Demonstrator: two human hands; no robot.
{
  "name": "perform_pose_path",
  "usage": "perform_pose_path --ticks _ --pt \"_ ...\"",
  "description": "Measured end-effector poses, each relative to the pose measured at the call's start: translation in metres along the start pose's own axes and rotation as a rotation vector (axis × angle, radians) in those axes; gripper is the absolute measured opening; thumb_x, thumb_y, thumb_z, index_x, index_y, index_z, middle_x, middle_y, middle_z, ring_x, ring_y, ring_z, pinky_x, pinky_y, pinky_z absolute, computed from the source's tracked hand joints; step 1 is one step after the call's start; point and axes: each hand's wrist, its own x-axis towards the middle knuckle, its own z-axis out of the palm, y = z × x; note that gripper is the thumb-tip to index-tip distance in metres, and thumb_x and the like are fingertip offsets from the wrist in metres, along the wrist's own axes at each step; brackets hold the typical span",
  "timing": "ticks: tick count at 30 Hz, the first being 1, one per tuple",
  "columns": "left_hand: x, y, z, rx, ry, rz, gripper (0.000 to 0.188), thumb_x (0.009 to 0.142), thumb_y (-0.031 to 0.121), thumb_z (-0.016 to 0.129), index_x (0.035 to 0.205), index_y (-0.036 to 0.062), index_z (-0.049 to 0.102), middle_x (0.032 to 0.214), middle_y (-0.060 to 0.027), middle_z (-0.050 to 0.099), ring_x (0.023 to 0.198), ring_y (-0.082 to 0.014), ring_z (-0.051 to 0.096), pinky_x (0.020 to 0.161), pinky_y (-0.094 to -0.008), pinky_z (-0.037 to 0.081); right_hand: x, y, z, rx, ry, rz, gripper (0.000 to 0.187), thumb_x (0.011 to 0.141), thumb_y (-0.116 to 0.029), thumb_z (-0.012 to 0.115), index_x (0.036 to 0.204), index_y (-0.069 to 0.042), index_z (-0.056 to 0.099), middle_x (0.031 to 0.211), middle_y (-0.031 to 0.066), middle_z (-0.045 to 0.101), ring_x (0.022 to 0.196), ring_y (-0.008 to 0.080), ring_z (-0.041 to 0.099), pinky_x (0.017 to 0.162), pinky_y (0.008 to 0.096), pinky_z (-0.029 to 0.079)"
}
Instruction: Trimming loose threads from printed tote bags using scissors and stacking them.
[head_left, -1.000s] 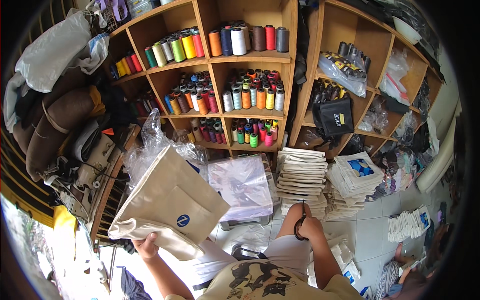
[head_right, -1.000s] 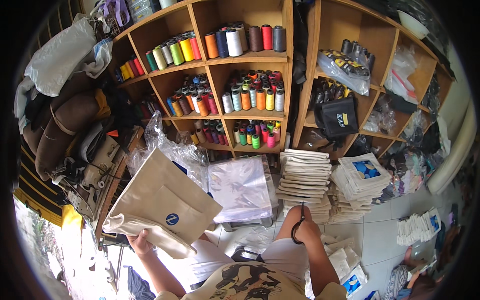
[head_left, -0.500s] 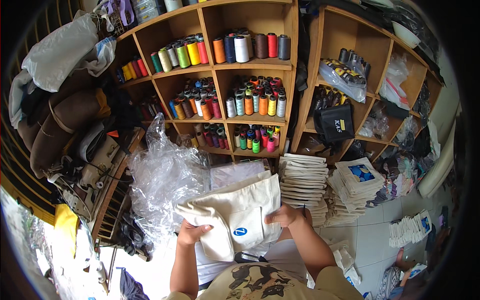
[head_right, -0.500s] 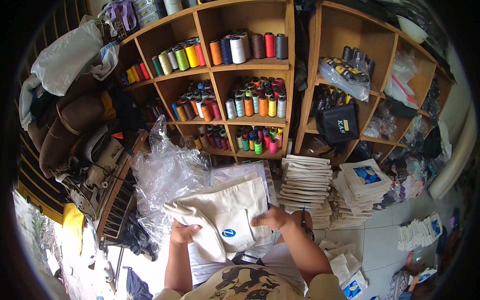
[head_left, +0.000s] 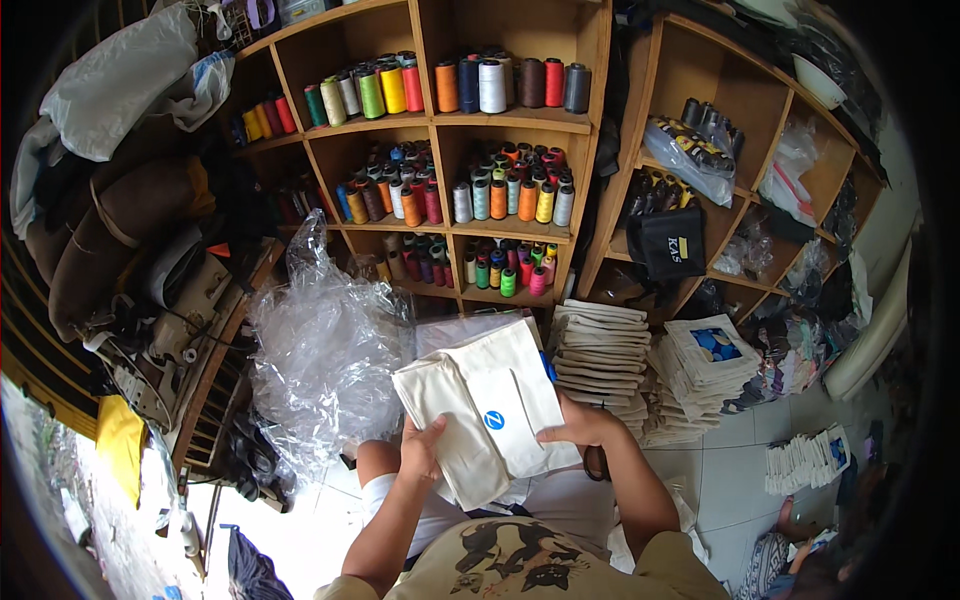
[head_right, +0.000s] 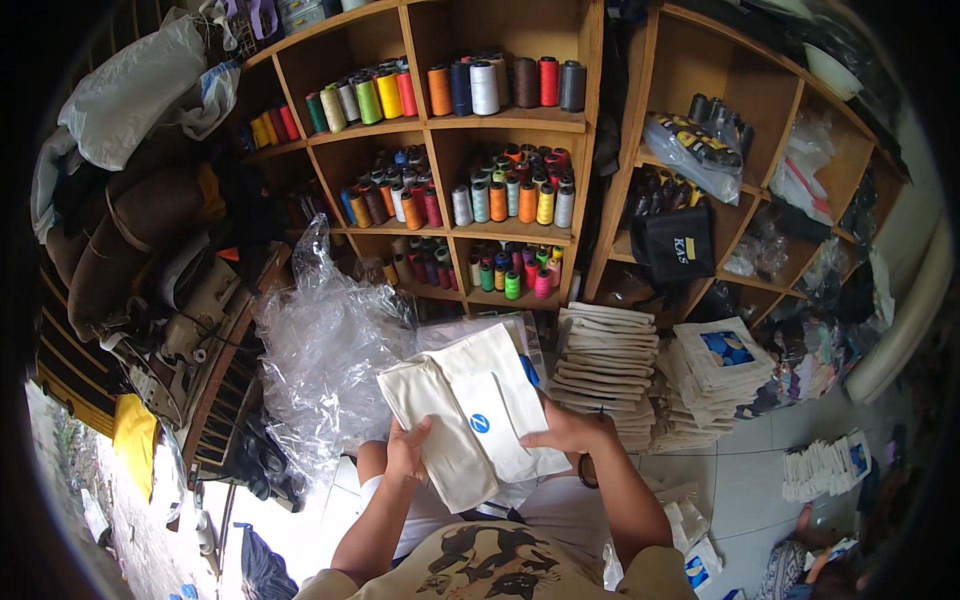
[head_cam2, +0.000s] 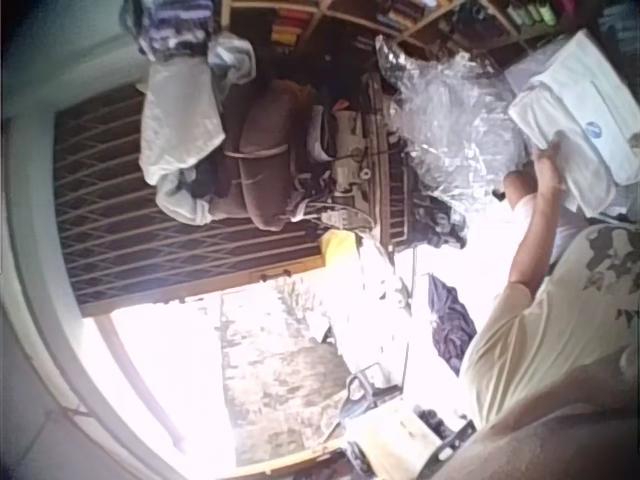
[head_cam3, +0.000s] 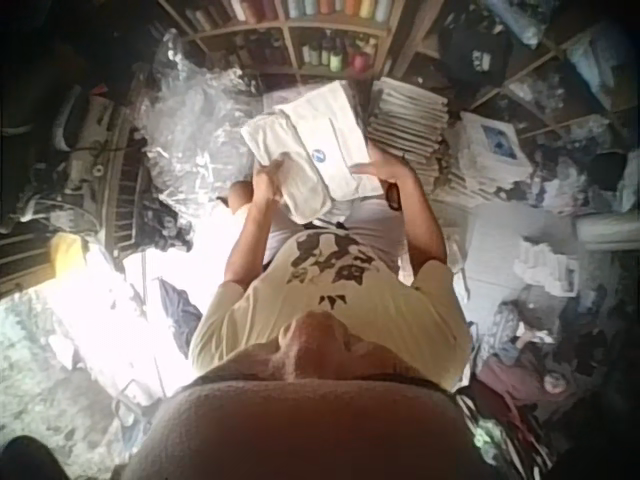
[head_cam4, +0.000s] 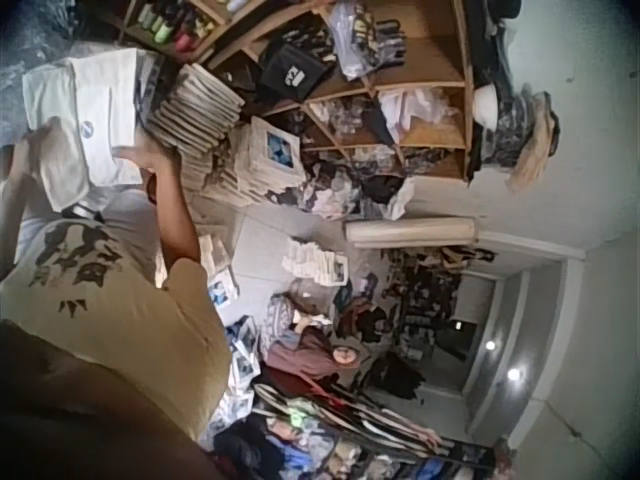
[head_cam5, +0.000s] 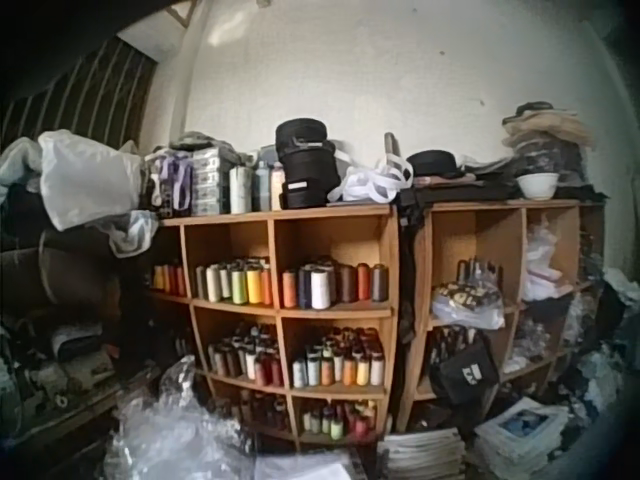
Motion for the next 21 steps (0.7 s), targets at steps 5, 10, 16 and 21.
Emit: perform_pose_path --ticks 5,10,16,21 --pt "-0.012 -0.045 0.009 0.037 -0.027 0.049 0.040 0.090 -0.007 0.051 0.127 0.0102 0.046 0.115 -0.0090 0.061 0.103 -0.0242 0.061 0.086 -0.0404 0.054 0.009 -0.014 -0.020 -0.192 -0.049 0.139 0.076 0.081 -0.004 0.062 0.148 -0.009 0.026 0.133 0.0233 0.052 0.122 0.0305 0.053 0.100 0.0364 0.041" --pt "-0.049 -0.007 0.008 -0.185 -0.504 -0.134 0.090 0.076 0.030 0.075 0.147 0.0080 0.025 0.140 -0.0128 0.045 0.131 -0.0303 0.042 0.108 -0.0475 0.034 0.010 -0.019 -0.085 -0.116 -0.235 0.260 0.059 0.080 0.000 0.060 0.136 -0.005 0.042 0.122 0.0150 0.059 0.114 0.0218 0.054 0.098 0.0324 0.040" --pt "-0.015 0.064 -0.044 0.120 -0.502 -0.173 0.100 0.070 0.013 0.081 0.149 0.0063 0.019 0.130 -0.0196 0.051 0.118 -0.0289 0.054 0.096 -0.0378 0.046 0.014 -0.043 -0.066 -0.264 -0.448 0.268 0.050 0.081 -0.011 0.062 0.128 -0.002 0.049 0.115 0.0143 0.061 0.109 0.0222 0.056 0.093 0.0339 0.043" --pt "-0.001 0.087 -0.014 0.789 -0.527 -0.130 0.096 0.071 0.002 0.081 0.148 0.0051 0.025 0.122 -0.0186 0.058 0.113 -0.0234 0.056 0.095 -0.0355 0.046 0.039 -0.057 -0.038 -0.333 -0.567 0.204 0.055 0.081 -0.010 0.062 0.134 -0.008 0.047 0.121 0.0168 0.061 0.110 0.0302 0.058 0.093 0.0380 0.044"
